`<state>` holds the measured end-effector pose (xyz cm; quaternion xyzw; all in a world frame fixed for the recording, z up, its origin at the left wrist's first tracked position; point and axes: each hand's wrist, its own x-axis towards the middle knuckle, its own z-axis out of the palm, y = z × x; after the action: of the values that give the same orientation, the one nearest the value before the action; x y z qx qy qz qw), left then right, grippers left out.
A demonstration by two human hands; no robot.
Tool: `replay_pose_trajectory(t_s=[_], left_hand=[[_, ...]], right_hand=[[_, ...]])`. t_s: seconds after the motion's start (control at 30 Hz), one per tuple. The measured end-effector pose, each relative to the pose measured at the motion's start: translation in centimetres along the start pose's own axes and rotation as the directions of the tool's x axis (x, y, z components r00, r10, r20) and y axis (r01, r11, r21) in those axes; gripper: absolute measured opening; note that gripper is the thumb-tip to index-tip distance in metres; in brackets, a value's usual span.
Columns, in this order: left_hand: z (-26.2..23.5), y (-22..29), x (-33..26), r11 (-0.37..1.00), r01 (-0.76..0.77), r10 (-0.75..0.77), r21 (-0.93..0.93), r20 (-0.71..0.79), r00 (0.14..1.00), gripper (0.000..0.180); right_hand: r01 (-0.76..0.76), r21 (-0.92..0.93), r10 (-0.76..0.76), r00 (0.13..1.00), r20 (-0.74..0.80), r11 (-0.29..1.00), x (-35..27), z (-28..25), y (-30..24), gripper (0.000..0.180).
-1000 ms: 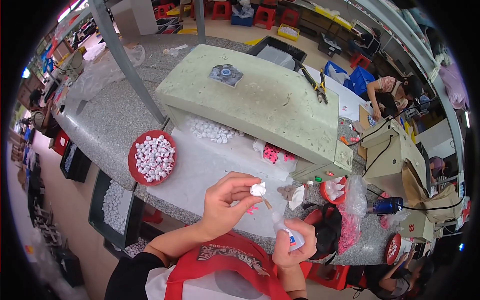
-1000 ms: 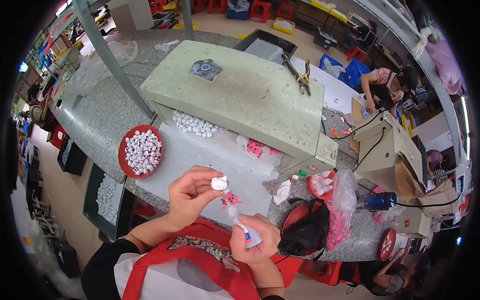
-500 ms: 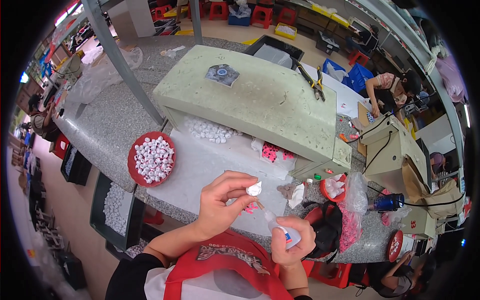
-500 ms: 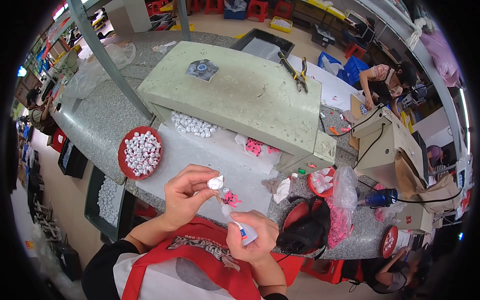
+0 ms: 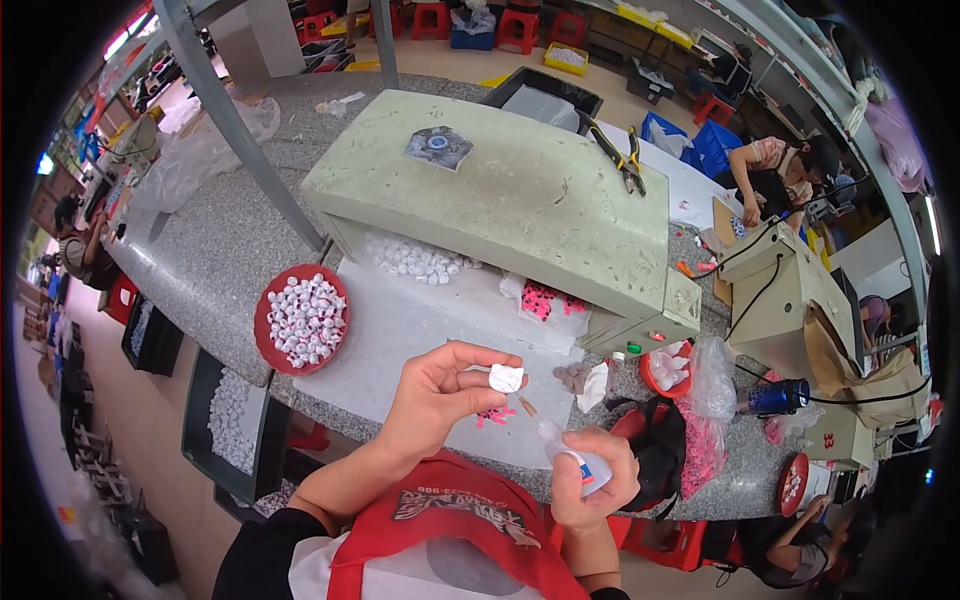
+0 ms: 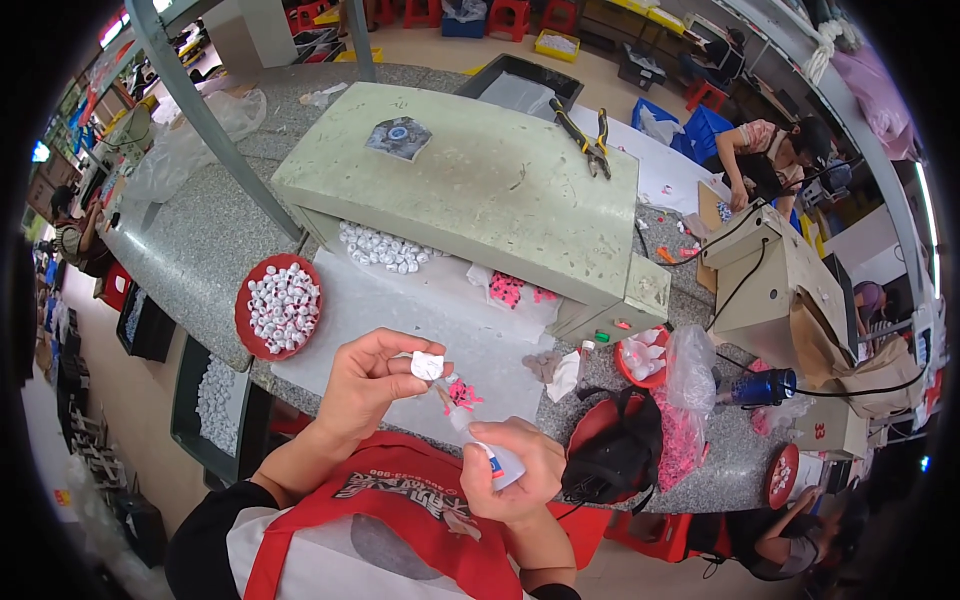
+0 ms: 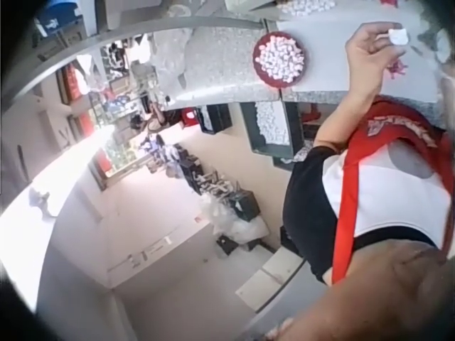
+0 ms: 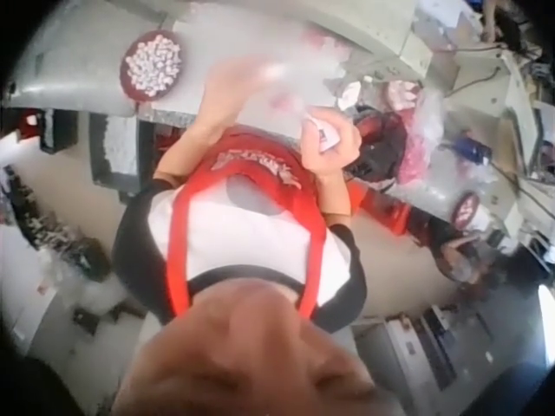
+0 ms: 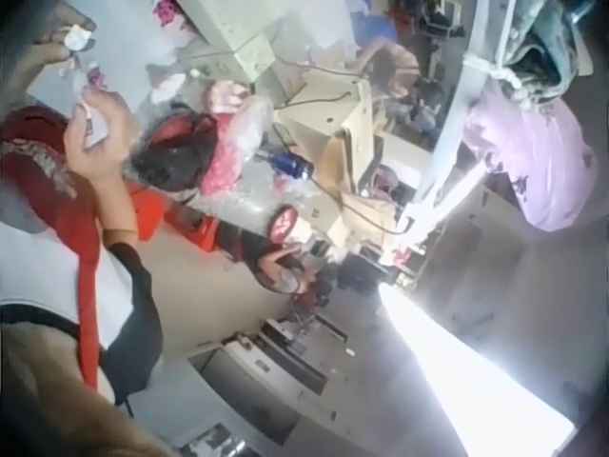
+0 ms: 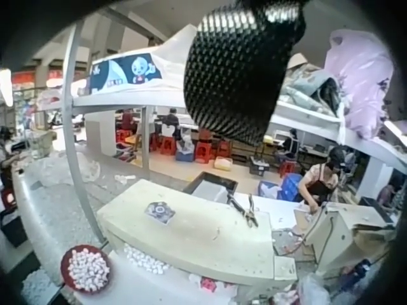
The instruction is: Assembling small white plastic components by hand at a workbench.
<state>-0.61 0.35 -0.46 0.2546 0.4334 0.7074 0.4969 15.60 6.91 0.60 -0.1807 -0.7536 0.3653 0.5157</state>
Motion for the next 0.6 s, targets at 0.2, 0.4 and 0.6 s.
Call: replay_pose_trajectory(t_s=[0.2, 0.4, 0.6], left_hand=[[-0.21, 0.04, -0.12, 1.000, 0.006, -0.005, -0.030, 0.011, 1.000, 0.030], [-0.26, 0.04, -0.24, 1.000, -0.019, 0.018, -0.016, -0.012, 1.000, 0.031], [-0.16, -0.30, -0.07, 0.999, 0.030, -0.030, -0.025, -0.009, 1.000, 0.032]], right_hand=[[0.023, -0.028, -0.023, 1.000, 0.002, 0.999, 0.14, -0.01, 0.07, 0.018], [0.016, -0.047, -0.016, 1.000, 0.012, 0.999, 0.08, -0.10, -0.22, 0.017], [-0.082, 0.012, 0.081, 0.996, 0.036, 0.997, -0.47, -0.28, 0.15, 0.019]])
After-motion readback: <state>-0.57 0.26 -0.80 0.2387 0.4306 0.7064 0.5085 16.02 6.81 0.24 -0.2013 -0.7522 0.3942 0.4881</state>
